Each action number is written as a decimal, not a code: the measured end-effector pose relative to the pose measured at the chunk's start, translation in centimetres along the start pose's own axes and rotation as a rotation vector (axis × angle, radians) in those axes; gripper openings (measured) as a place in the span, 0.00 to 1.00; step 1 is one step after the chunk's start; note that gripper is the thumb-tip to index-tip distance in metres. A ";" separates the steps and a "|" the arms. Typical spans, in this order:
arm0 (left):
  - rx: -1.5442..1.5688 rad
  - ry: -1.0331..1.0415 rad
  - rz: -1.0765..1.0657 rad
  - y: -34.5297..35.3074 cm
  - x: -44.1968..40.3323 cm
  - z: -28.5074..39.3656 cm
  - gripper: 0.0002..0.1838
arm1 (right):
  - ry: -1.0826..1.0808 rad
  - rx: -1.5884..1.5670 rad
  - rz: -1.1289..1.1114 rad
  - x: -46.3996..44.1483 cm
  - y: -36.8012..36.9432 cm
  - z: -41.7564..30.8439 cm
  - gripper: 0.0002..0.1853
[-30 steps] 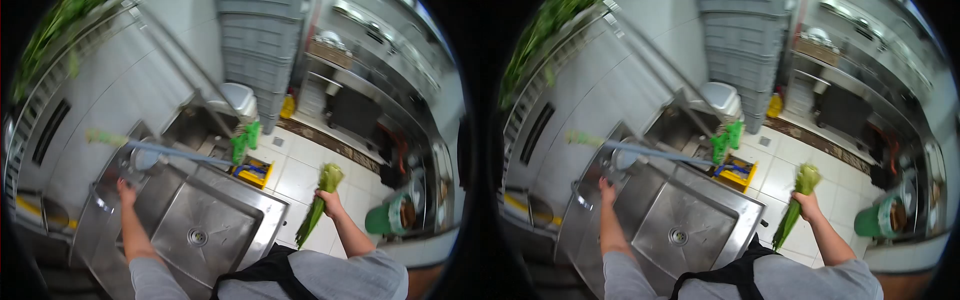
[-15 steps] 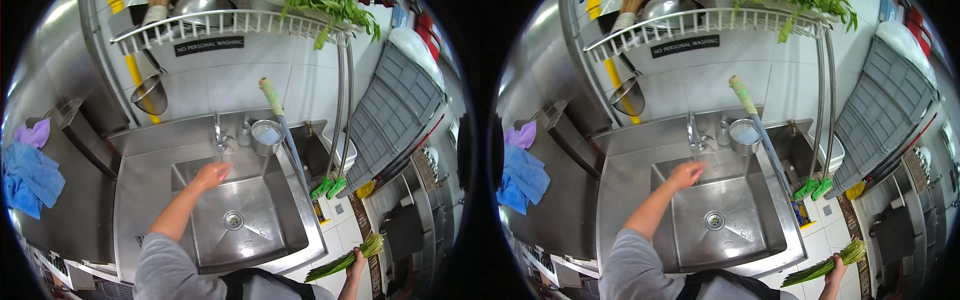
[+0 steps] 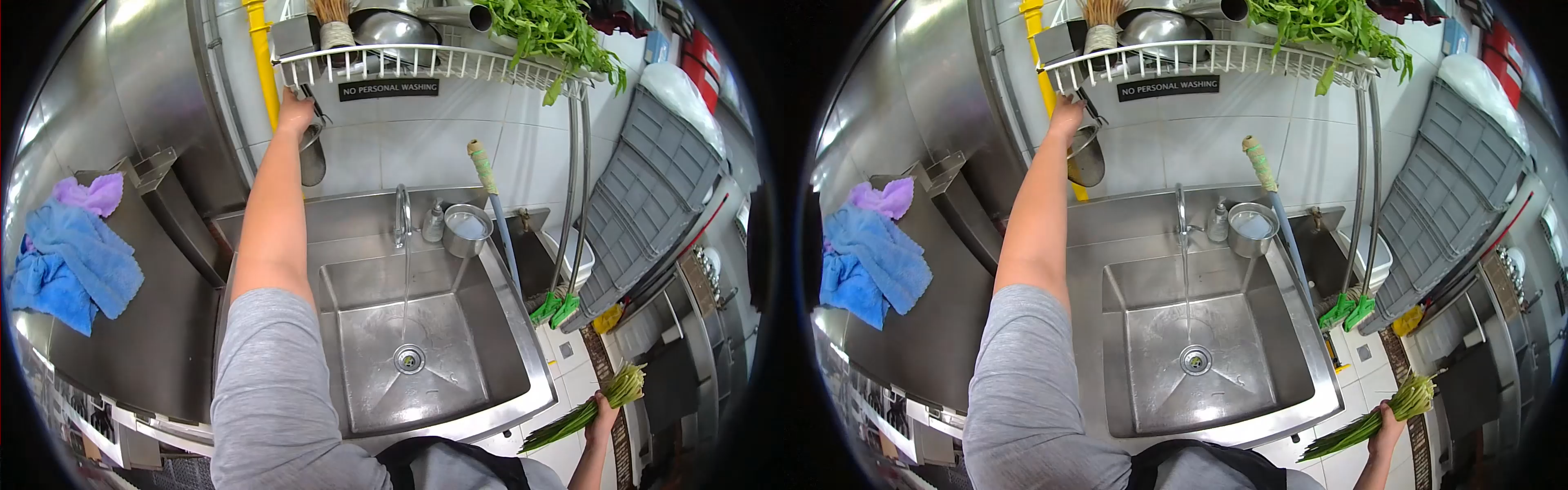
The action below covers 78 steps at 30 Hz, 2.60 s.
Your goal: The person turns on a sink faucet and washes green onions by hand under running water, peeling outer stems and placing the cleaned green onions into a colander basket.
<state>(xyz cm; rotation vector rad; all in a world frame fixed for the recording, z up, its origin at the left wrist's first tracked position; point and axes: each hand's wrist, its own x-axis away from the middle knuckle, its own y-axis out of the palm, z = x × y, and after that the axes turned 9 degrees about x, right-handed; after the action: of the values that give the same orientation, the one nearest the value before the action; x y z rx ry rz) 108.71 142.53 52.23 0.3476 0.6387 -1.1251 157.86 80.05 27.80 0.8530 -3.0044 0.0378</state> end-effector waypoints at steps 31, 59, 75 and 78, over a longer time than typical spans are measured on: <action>0.578 -0.079 -0.172 -1.0 13.1 -0.1 0.24 | 0.018 0.143 -0.004 1.8 1.9 2.2 0.10; 0.066 0.177 0.218 3.7 12.4 8.5 0.26 | 0.042 0.168 -0.056 2.6 2.4 3.2 0.08; 0.298 -0.273 0.271 4.1 13.7 9.2 0.36 | 0.076 0.014 -0.107 3.1 3.8 2.3 0.11; 0.553 0.012 0.187 0.0 16.3 11.6 0.43 | 0.045 -0.062 -0.148 3.5 7.3 -0.5 0.13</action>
<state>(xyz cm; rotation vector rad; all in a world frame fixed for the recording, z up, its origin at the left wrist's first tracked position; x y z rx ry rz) 116.69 124.23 50.84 0.8693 0.2865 -1.1062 151.09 84.44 28.29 1.0503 -2.8754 -0.0372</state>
